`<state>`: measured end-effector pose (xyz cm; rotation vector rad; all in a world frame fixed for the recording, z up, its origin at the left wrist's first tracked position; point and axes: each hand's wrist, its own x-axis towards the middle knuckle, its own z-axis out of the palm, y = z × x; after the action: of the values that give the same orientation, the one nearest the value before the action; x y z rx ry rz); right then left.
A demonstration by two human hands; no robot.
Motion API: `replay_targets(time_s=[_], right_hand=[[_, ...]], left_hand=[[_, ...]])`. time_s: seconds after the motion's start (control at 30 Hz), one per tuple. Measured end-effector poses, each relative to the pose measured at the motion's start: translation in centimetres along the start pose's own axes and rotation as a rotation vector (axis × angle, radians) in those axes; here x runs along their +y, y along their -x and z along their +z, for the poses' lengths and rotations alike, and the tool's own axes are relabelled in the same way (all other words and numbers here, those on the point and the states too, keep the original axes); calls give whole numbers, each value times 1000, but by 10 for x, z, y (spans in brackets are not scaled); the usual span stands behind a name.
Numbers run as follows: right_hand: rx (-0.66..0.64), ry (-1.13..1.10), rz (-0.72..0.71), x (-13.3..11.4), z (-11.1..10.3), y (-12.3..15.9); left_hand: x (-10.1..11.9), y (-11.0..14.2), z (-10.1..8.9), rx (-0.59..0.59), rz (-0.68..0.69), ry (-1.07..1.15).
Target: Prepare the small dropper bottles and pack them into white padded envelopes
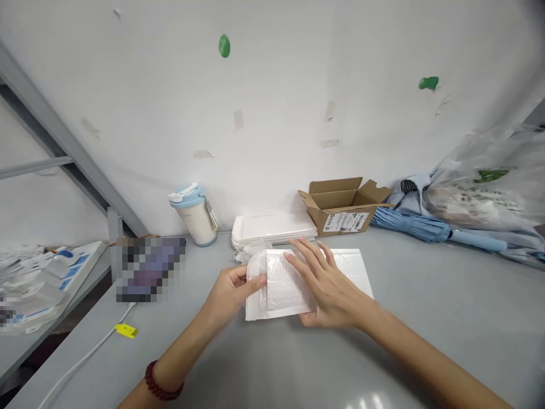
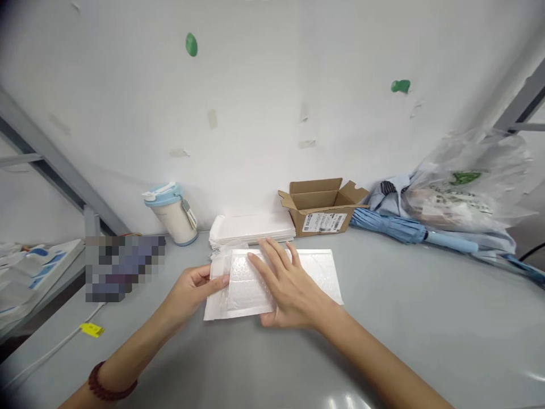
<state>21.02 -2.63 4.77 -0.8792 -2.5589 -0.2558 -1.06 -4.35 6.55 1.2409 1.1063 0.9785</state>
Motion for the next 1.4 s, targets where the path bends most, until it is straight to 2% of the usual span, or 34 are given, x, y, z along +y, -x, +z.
replay_targets(time_s=[0.1,0.3,0.37,0.47,0.57,0.67,0.9,1.07,1.2,1.4], right_hand=[[-12,-79,31,3,-5,1],[68,-11,102,33,-17,6],[93,25,128,47,-19,10],[89,39,209,68,-20,17],[23,-18,288,85,-19,22],[-43,-63,324,92,-16,24],[-133,-91,357,93,-7,25],[-171,-126,381,96,-3,26],[-181,-157,406,97,-5,26],[-173,-196,408,94,-7,25]], left_hand=[[8,-8,14,-50,11,-50],[22,-39,32,-11,58,-198],[25,-48,32,10,119,-315],[25,-57,26,37,269,-634],[23,-61,18,-100,427,-980],[21,-64,15,-244,474,-1192],[15,-71,23,-300,574,-1508],[13,-70,23,-262,612,-1560],[17,-63,16,-180,625,-1459],[20,-54,9,-10,721,-1275]])
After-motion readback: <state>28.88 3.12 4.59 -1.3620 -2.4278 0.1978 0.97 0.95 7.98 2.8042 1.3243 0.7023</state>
